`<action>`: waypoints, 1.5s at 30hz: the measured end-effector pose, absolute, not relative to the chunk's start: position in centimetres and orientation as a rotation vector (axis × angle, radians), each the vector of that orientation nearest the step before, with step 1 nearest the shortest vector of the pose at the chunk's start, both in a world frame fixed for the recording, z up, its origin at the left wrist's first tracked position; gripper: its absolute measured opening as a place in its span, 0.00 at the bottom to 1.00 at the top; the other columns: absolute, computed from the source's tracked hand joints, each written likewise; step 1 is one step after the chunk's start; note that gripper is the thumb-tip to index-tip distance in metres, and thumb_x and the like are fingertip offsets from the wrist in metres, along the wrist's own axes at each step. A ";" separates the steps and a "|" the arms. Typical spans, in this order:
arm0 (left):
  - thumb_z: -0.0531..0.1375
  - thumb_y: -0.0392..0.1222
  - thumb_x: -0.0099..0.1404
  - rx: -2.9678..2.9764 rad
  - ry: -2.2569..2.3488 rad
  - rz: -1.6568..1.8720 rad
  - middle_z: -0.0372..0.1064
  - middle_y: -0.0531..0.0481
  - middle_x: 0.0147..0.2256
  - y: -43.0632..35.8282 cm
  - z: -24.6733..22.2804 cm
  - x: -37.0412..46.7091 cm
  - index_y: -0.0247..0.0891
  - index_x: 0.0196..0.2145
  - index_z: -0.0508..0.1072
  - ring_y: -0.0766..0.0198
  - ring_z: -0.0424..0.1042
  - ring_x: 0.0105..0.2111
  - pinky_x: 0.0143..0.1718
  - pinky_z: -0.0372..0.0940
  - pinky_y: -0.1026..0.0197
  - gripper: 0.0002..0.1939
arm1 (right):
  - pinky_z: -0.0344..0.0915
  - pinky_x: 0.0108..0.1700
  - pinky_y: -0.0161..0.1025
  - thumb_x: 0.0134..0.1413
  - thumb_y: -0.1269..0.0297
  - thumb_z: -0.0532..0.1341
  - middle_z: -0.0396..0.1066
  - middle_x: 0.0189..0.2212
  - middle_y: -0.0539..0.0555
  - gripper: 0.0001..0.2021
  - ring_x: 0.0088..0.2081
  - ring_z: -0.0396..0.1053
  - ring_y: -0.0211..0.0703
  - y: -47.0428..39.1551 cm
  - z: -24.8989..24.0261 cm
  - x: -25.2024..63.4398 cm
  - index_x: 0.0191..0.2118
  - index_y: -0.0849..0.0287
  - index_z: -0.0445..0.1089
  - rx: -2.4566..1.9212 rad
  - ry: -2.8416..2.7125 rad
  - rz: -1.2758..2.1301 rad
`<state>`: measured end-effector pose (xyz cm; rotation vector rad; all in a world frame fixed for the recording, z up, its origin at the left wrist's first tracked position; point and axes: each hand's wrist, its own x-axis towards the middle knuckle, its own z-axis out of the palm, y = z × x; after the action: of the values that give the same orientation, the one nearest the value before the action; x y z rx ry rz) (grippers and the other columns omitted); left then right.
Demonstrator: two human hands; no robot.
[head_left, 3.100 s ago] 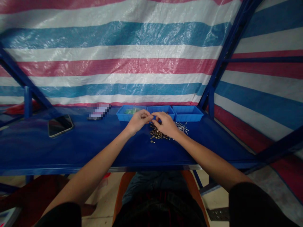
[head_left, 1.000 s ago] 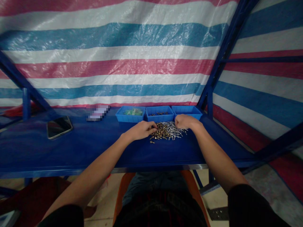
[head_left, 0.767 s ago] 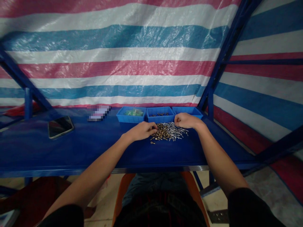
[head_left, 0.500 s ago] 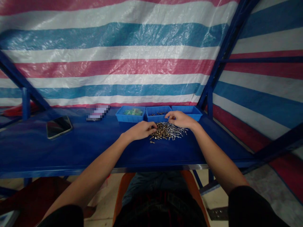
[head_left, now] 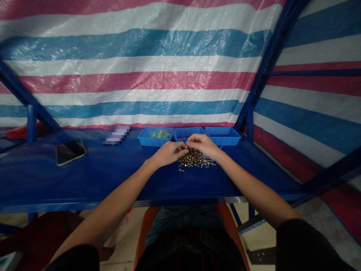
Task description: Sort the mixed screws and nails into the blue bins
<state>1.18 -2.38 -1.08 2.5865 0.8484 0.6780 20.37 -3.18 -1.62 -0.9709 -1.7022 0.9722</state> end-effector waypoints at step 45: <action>0.52 0.41 0.65 2.721 0.903 0.505 0.71 0.51 0.28 -2.2 -1.1 0.8 0.36 0.39 0.74 0.67 0.67 0.25 0.28 0.56 0.66 0.12 | 0.61 0.33 0.35 0.51 0.61 0.60 0.74 0.30 0.54 0.09 0.31 0.70 0.42 -3.0 0.5 27.0 0.36 0.58 0.73 -1.689 -2.135 0.129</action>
<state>0.84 -2.18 -1.07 2.7212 0.9031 0.5050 26.97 -3.00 0.53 -1.6891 -2.1355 0.1293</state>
